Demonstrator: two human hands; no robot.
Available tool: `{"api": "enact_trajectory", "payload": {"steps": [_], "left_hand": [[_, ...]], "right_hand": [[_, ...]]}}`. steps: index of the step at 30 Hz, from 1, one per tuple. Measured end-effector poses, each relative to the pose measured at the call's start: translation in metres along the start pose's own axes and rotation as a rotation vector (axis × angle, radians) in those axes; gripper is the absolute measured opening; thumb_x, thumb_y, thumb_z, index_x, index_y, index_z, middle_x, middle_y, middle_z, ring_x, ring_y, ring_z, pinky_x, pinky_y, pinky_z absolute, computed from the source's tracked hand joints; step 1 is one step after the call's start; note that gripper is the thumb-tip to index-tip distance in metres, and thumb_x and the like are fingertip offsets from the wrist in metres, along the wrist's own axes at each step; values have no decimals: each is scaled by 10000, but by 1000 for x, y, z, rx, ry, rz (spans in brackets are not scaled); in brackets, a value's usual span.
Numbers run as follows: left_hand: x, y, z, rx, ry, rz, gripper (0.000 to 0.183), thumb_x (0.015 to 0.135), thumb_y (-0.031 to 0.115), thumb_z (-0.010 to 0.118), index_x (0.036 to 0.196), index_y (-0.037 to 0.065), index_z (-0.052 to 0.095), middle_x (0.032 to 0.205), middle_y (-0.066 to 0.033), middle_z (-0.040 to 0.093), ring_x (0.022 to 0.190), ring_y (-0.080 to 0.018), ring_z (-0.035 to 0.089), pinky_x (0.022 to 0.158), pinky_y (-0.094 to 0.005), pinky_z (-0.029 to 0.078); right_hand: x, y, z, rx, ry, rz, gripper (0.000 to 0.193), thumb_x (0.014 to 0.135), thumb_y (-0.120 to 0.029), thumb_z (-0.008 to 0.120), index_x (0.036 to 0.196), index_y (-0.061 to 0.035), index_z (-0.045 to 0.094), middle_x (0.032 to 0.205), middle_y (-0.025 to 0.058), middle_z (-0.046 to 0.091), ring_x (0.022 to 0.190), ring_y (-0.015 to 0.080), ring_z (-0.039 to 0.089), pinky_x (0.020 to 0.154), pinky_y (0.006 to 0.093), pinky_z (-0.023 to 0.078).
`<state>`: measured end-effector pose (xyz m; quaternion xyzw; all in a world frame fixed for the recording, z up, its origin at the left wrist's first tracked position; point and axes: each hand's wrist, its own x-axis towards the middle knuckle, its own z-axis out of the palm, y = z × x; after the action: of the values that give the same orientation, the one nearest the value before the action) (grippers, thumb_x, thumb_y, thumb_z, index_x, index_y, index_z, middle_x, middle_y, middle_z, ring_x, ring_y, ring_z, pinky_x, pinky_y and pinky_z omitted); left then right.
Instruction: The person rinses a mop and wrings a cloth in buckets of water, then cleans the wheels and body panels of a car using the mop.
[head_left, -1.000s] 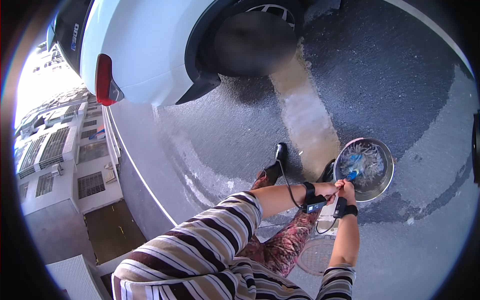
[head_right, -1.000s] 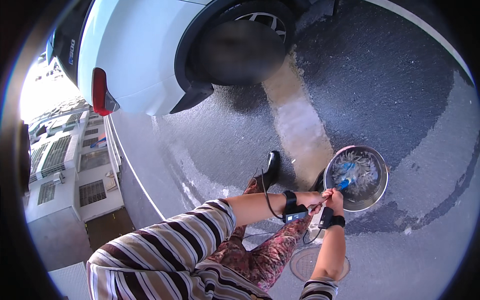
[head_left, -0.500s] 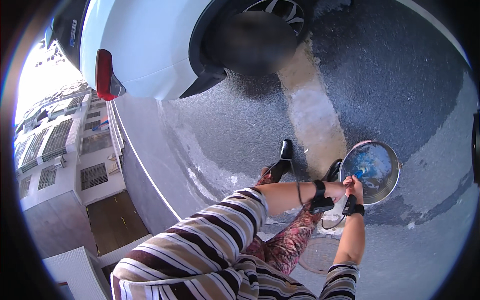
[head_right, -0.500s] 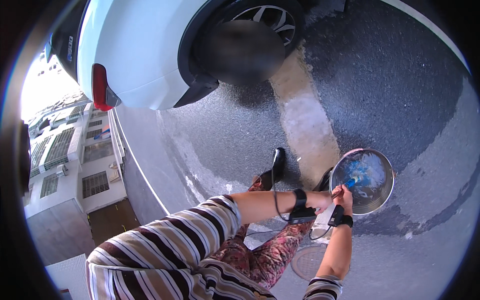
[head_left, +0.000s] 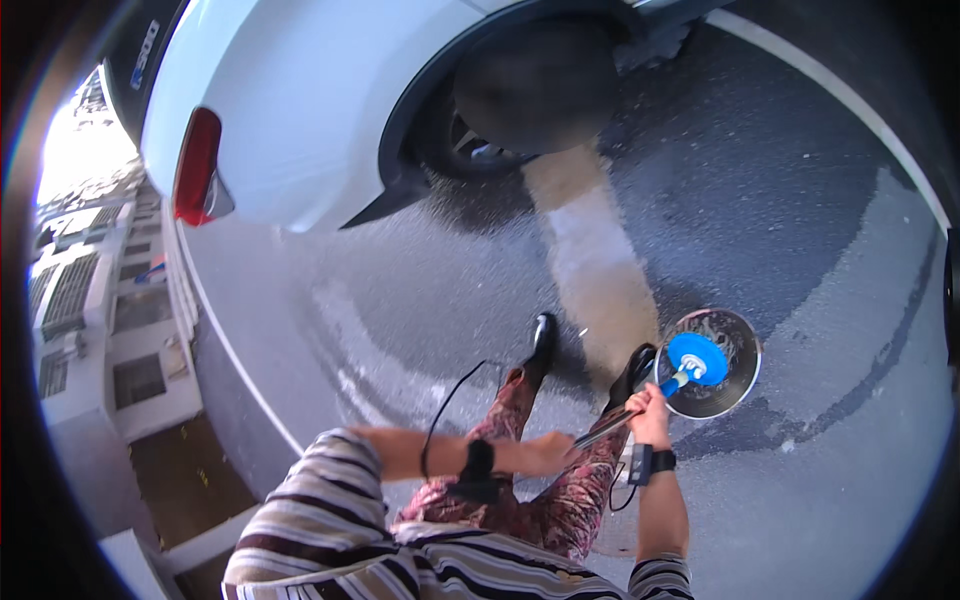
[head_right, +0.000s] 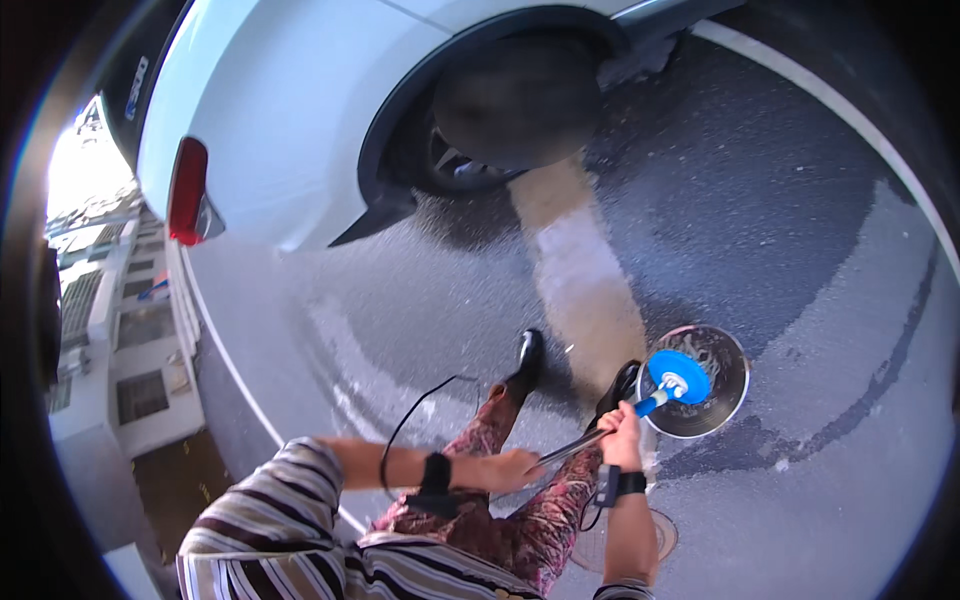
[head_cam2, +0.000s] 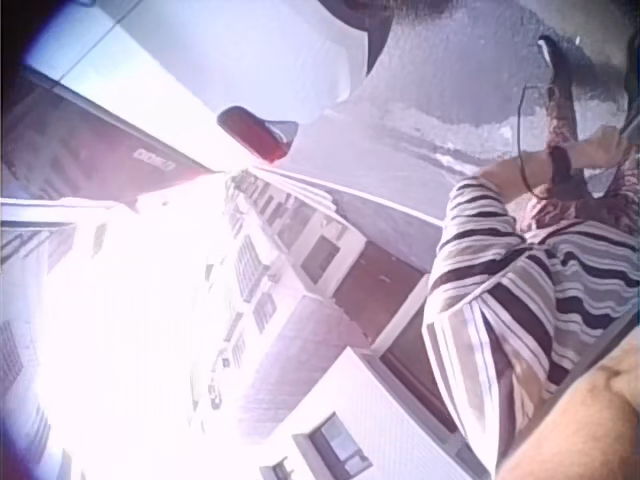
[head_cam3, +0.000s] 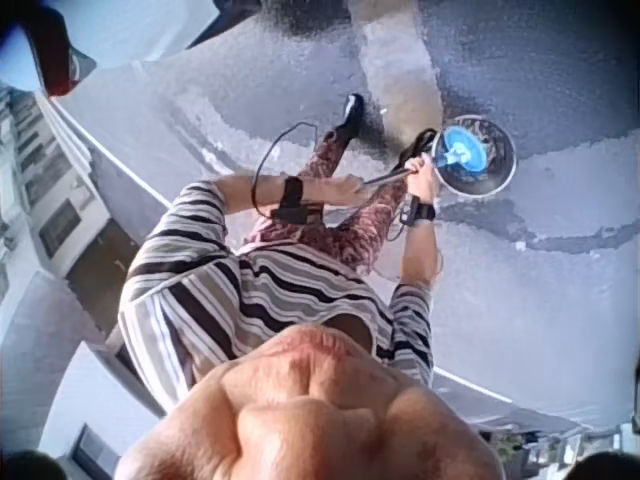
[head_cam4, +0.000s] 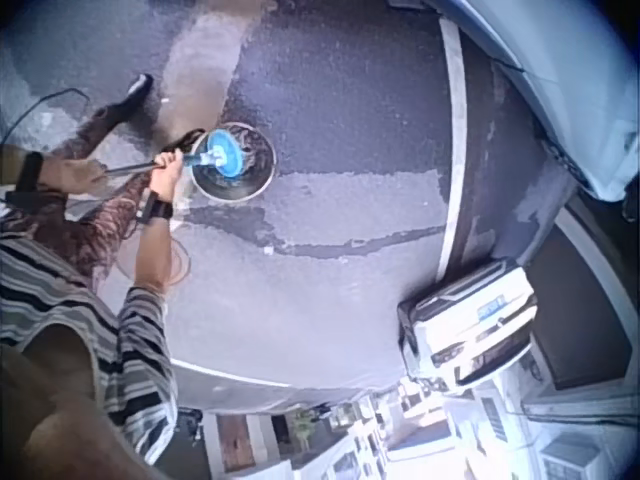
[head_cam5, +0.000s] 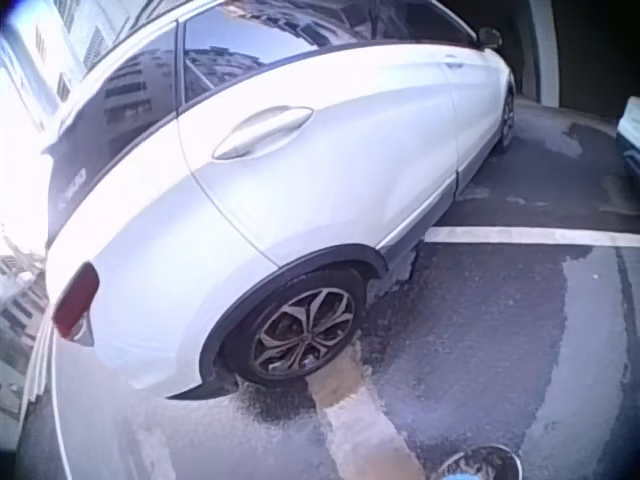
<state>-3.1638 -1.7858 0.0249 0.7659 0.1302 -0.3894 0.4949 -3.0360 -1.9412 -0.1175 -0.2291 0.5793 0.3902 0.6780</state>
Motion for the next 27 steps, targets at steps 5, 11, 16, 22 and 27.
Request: {"api": "enact_trajectory", "payload": {"steps": [5, 11, 16, 22, 27], "left_hand": [[-50, 14, -73, -12, 4, 14, 295, 814, 222, 462, 787, -71, 485, 698, -276, 538, 731, -422, 534, 613, -441, 438], [-39, 10, -170, -100, 369, 70, 275, 830, 225, 464, 726, -30, 478, 567, -225, 499, 550, -346, 531, 510, -405, 395], [29, 26, -275, -292, 589, 7, 333, 862, 251, 407, 704, -35, 476, 531, -146, 482, 465, -255, 488, 428, -354, 366], [95, 20, -318, -517, 750, 64, 341, 893, 264, 356, 671, 17, 431, 461, -7, 406, 363, -96, 389, 331, -255, 309], [85, 28, -242, -548, 865, -21, 248, 871, 169, 376, 732, -28, 434, 501, -167, 461, 435, -293, 488, 417, -376, 353]], "right_hand": [[-35, 37, 78, -107, -88, -106, 351, 772, -139, 521, 516, -146, 282, 434, -44, 229, 345, 82, 244, 352, 223, 233], [-30, 53, 245, -297, -430, -257, 285, 792, -70, 482, 577, -116, 300, 468, -31, 270, 376, 92, 258, 379, 238, 245], [-5, 56, 401, -641, -558, -410, 117, 815, -108, 494, 737, -72, 415, 565, 2, 427, 464, 110, 405, 467, 264, 395], [7, 62, 479, -765, -572, -262, 114, 815, -62, 457, 772, -83, 354, 540, -7, 366, 391, 94, 348, 332, 248, 315], [-16, 74, 424, -822, -510, -173, 120, 779, -9, 437, 815, -95, 361, 555, -27, 331, 388, 54, 306, 306, 201, 245]]}}
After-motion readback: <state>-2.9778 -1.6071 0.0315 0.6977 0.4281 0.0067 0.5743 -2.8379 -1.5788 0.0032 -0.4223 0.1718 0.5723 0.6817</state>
